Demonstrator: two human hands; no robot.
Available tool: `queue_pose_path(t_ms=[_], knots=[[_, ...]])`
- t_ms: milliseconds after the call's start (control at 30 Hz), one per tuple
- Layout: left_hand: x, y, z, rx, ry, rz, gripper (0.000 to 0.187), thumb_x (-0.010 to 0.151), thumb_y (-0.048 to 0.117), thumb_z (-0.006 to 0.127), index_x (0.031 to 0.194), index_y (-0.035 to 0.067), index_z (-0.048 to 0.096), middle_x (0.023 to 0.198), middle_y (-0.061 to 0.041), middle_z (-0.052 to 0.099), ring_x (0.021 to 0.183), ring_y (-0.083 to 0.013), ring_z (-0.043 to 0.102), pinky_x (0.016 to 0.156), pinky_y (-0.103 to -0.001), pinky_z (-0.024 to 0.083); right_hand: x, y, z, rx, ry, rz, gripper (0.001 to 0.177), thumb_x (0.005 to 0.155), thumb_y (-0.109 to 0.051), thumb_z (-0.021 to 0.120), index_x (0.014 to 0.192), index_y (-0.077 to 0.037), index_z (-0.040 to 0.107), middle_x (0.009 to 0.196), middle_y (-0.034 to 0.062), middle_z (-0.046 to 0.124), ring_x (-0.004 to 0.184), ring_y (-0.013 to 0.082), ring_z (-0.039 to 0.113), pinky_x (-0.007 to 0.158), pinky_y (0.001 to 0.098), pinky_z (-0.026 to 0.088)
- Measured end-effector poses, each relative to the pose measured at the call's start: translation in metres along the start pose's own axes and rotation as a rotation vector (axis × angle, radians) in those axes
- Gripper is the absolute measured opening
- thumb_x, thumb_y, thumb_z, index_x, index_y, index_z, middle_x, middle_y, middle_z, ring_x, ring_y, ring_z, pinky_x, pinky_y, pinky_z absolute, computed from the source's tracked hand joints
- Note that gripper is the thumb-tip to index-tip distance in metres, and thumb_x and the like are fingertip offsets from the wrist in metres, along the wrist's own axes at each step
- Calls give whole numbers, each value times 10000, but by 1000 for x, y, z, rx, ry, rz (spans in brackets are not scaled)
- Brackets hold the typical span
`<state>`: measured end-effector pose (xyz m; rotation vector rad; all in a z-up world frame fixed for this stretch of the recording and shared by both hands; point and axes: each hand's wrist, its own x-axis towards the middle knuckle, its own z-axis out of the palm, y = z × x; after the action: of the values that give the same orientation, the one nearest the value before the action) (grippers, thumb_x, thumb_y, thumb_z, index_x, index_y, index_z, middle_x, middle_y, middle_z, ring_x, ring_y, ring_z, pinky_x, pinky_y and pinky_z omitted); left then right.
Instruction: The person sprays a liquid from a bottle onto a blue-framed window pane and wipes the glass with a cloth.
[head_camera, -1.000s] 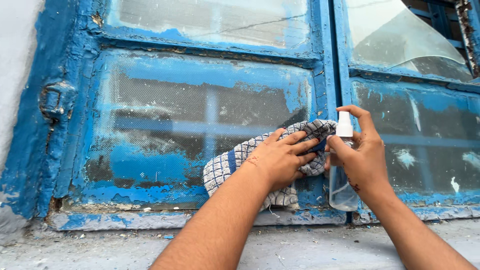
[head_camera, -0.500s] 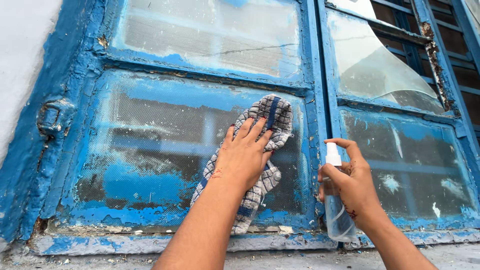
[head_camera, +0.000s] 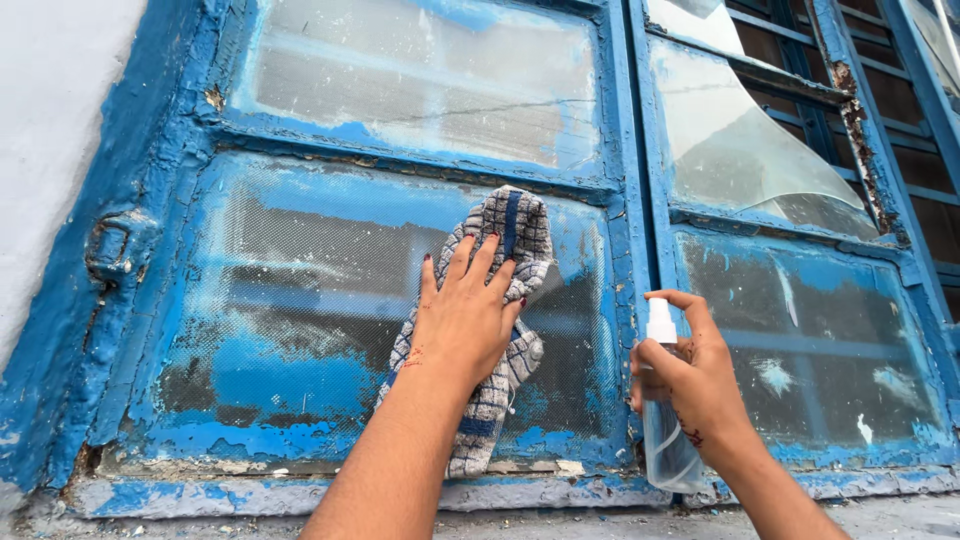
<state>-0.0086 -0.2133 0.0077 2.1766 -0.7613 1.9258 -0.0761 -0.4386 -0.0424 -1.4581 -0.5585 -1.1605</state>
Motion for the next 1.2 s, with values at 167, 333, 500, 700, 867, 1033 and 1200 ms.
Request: queue_pose_path(t_ms=[167,333,500,700,867,1033,1200], knots=[[-8,16,8,64,-115,144,582,963,434,525,1476,167,455,1640,-54,237,1521,-257,113,1176,-629,114,0,1,-2,3,95,-72,571,858,8,563,1391,-165,451,714,128,609,470,221,603,437,398,530],[-28,52,18,122,-483,612,530,953,417,545,1456,251,538,1684,24,253,1572,-194,161,1255,-580,105,-1,3,0,-62,95,-83,565,860,3,607,1384,-167,481,741,130,637,499,216,628,449,391,534],[-9,43,14,86,-401,432,523,923,387,531,1441,317,527,1656,107,261,1531,-141,195,1234,-592,80,-3,2,0,-67,89,-72,565,869,-13,606,1394,-174,473,752,123,641,504,206,631,456,387,540],[10,-12,-1,123,58,-7,544,966,461,473,1463,243,501,1616,4,312,1492,-202,241,1207,-579,104,-3,-2,3,-102,92,-56,564,872,-10,591,1396,-180,474,746,134,636,486,217,619,456,393,537],[3,-43,-14,81,227,-300,575,955,498,500,1452,213,545,1632,-79,303,1523,-296,188,1211,-573,147,-3,-2,1,-79,69,-86,570,872,-1,573,1406,-168,459,757,133,639,493,215,626,459,393,549],[-1,-24,-14,22,38,-229,725,856,620,557,1478,256,485,1640,-200,137,1522,-389,40,1187,-594,101,-2,0,0,-97,63,-96,555,885,-8,588,1404,-160,465,775,127,646,518,200,630,477,384,553],[-33,48,6,203,-431,389,783,830,611,599,1534,340,387,1694,-144,30,1561,-326,-23,1239,-535,32,-2,5,-2,-101,63,-104,566,882,1,607,1409,-151,465,783,124,651,519,197,633,472,378,551]])
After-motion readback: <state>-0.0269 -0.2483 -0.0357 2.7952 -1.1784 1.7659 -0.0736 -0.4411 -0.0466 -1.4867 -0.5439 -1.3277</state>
